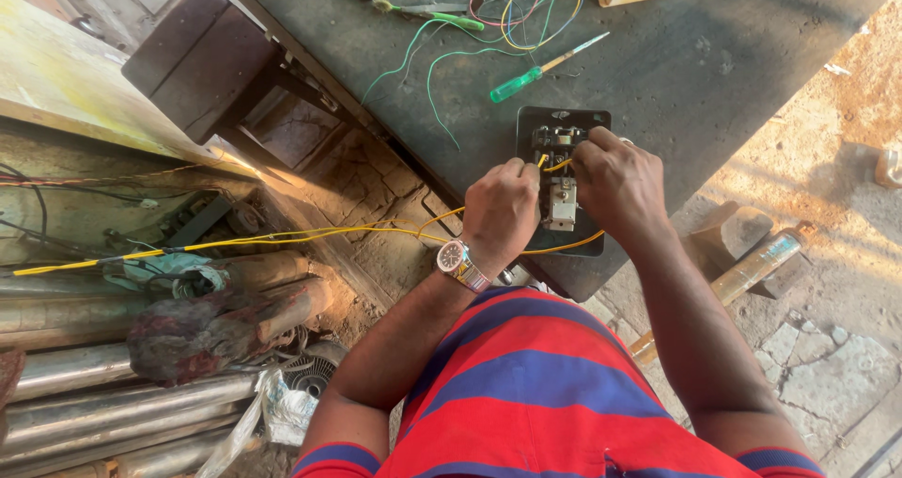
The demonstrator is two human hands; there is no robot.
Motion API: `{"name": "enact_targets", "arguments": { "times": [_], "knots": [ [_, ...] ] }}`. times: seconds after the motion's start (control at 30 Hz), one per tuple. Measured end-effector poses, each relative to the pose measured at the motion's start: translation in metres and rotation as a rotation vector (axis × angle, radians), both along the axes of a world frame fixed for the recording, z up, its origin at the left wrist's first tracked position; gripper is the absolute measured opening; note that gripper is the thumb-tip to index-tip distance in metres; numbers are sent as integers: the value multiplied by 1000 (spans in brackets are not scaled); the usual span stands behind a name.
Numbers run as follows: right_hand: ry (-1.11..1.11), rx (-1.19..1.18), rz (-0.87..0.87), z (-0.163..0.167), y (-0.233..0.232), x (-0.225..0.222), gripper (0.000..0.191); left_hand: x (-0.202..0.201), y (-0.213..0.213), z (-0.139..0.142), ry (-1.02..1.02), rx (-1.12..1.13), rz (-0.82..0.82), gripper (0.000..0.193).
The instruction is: The person strips the ends of a yellow wire and connects them to terminals on a small electrical component placed on a workbench. The person uses their hands to manipulate the wire and component throughout the clip.
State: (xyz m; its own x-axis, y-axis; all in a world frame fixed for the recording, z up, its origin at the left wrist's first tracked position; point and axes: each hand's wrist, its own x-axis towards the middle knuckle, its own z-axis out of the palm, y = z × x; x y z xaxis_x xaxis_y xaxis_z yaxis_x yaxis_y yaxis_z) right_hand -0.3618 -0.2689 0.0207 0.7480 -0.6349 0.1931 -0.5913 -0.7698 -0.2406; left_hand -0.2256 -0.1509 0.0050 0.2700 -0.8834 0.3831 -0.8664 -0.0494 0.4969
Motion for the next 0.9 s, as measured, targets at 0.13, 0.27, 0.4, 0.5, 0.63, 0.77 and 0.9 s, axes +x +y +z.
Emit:
{"name": "enact_targets", "arguments": {
  "times": [0.13, 0.27, 0.4, 0.5, 0.63, 0.77, 0.9],
  "knots": [
    [-14, -14, 16, -2, 0, 0, 11, 1, 0, 0, -3, 8, 0, 10],
    [-35, 5, 1, 0, -1, 0, 8, 1, 0, 1, -12, 15, 8, 11],
    [4, -22, 10, 1, -1, 2, 9, -1, 2, 1, -2, 17, -1, 11],
    [-16, -14, 1, 2, -3, 3, 8, 2, 1, 1, -2, 8, -11, 11],
    [-23, -20, -7, 4, -4, 0, 8, 3, 1, -1, 32, -15, -21, 10],
    [-42, 7, -42, 7, -3, 0, 9, 8, 1, -4, 24, 12, -30, 9],
    [-70, 35, -93, 12, 1, 3, 9, 20, 4, -7, 23, 9, -57, 8]
  ]
}}
